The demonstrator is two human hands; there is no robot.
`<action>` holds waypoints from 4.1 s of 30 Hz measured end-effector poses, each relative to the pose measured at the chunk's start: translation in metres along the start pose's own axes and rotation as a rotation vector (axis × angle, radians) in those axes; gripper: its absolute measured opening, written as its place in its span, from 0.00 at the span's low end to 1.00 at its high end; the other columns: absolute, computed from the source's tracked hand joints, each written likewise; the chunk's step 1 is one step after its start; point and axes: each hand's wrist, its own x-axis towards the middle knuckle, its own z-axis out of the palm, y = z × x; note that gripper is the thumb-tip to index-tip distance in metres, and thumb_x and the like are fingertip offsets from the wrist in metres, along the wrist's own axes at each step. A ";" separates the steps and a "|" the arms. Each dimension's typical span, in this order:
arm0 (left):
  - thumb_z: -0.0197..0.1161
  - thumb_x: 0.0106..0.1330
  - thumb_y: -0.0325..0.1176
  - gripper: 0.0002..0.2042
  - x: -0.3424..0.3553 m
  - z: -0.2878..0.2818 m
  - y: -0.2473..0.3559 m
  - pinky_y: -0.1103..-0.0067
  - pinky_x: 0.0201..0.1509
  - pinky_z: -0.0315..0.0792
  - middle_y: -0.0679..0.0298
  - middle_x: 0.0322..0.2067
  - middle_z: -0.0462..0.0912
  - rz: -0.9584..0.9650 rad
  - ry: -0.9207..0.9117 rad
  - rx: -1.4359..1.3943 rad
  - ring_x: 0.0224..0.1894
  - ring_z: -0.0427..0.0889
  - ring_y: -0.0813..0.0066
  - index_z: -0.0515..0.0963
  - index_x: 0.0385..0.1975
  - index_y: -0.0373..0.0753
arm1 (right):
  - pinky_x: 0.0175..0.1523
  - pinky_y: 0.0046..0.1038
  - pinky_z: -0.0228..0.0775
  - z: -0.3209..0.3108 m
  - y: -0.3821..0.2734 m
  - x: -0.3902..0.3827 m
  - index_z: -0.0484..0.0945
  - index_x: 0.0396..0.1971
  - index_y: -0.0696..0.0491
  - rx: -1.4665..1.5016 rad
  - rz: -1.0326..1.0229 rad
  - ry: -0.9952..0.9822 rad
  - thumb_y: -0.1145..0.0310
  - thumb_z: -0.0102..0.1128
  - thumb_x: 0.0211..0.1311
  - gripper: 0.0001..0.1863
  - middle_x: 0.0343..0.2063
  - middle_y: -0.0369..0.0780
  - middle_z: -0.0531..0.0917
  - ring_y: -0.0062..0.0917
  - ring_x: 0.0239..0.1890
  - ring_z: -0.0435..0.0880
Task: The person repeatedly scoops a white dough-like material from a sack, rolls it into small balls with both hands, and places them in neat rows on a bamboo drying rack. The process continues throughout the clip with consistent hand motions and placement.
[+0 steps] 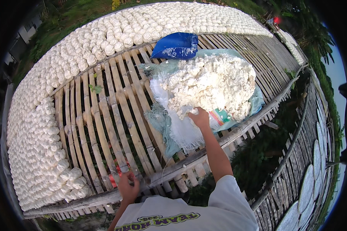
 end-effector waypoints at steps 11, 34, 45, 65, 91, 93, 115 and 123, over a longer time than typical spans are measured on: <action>0.67 0.61 0.27 0.14 0.001 -0.002 0.003 0.67 0.39 0.77 0.60 0.32 0.82 0.041 0.002 0.027 0.31 0.84 0.63 0.79 0.46 0.36 | 0.59 0.39 0.77 0.029 0.007 0.015 0.79 0.59 0.58 0.086 -0.294 0.207 0.57 0.63 0.67 0.26 0.55 0.48 0.82 0.38 0.55 0.82; 0.69 0.60 0.28 0.09 0.001 -0.004 0.005 0.67 0.36 0.78 0.58 0.31 0.82 0.104 0.034 0.062 0.30 0.85 0.62 0.81 0.39 0.38 | 0.57 0.47 0.80 0.018 0.022 -0.046 0.84 0.52 0.45 -0.465 -0.448 0.151 0.54 0.70 0.60 0.21 0.57 0.42 0.78 0.42 0.60 0.76; 0.69 0.60 0.28 0.08 -0.001 -0.003 0.002 0.67 0.35 0.76 0.59 0.30 0.81 0.107 0.051 0.064 0.30 0.84 0.62 0.81 0.38 0.39 | 0.50 0.39 0.85 -0.038 0.018 -0.013 0.76 0.62 0.48 1.126 0.306 -0.174 0.59 0.66 0.73 0.21 0.48 0.41 0.86 0.34 0.53 0.87; 0.68 0.60 0.29 0.04 0.004 -0.004 0.008 0.66 0.34 0.77 0.61 0.28 0.80 0.148 0.038 0.055 0.28 0.84 0.62 0.82 0.33 0.40 | 0.56 0.46 0.82 0.031 0.000 -0.036 0.88 0.52 0.47 -0.411 -0.417 -0.028 0.56 0.68 0.65 0.18 0.54 0.48 0.84 0.47 0.55 0.84; 0.68 0.59 0.32 0.05 0.004 -0.002 0.004 0.64 0.36 0.78 0.62 0.29 0.82 0.120 -0.038 0.160 0.30 0.85 0.59 0.82 0.33 0.42 | 0.64 0.51 0.72 0.037 -0.072 -0.044 0.76 0.68 0.53 0.004 -0.448 0.191 0.50 0.59 0.74 0.30 0.64 0.51 0.78 0.51 0.64 0.77; 0.68 0.59 0.33 0.05 0.002 0.000 0.001 0.64 0.36 0.78 0.63 0.28 0.82 0.150 -0.025 0.206 0.30 0.85 0.59 0.82 0.32 0.43 | 0.64 0.52 0.72 0.035 -0.046 -0.027 0.78 0.67 0.47 -0.216 -0.429 0.138 0.50 0.61 0.71 0.29 0.64 0.49 0.78 0.50 0.65 0.75; 0.60 0.79 0.40 0.22 0.055 0.026 0.072 0.68 0.67 0.69 0.56 0.58 0.79 -0.258 -0.254 -0.924 0.63 0.77 0.64 0.70 0.67 0.37 | 0.63 0.37 0.77 -0.039 -0.092 -0.134 0.68 0.71 0.58 1.473 0.132 0.161 0.56 0.61 0.77 0.31 0.57 0.46 0.81 0.36 0.58 0.83; 0.47 0.82 0.60 0.31 0.074 -0.006 0.098 0.64 0.66 0.77 0.57 0.63 0.79 -0.609 -0.565 -1.717 0.62 0.82 0.59 0.67 0.74 0.46 | 0.66 0.41 0.73 0.014 -0.202 -0.283 0.77 0.66 0.59 0.652 -0.580 0.001 0.56 0.65 0.74 0.29 0.64 0.54 0.74 0.42 0.60 0.81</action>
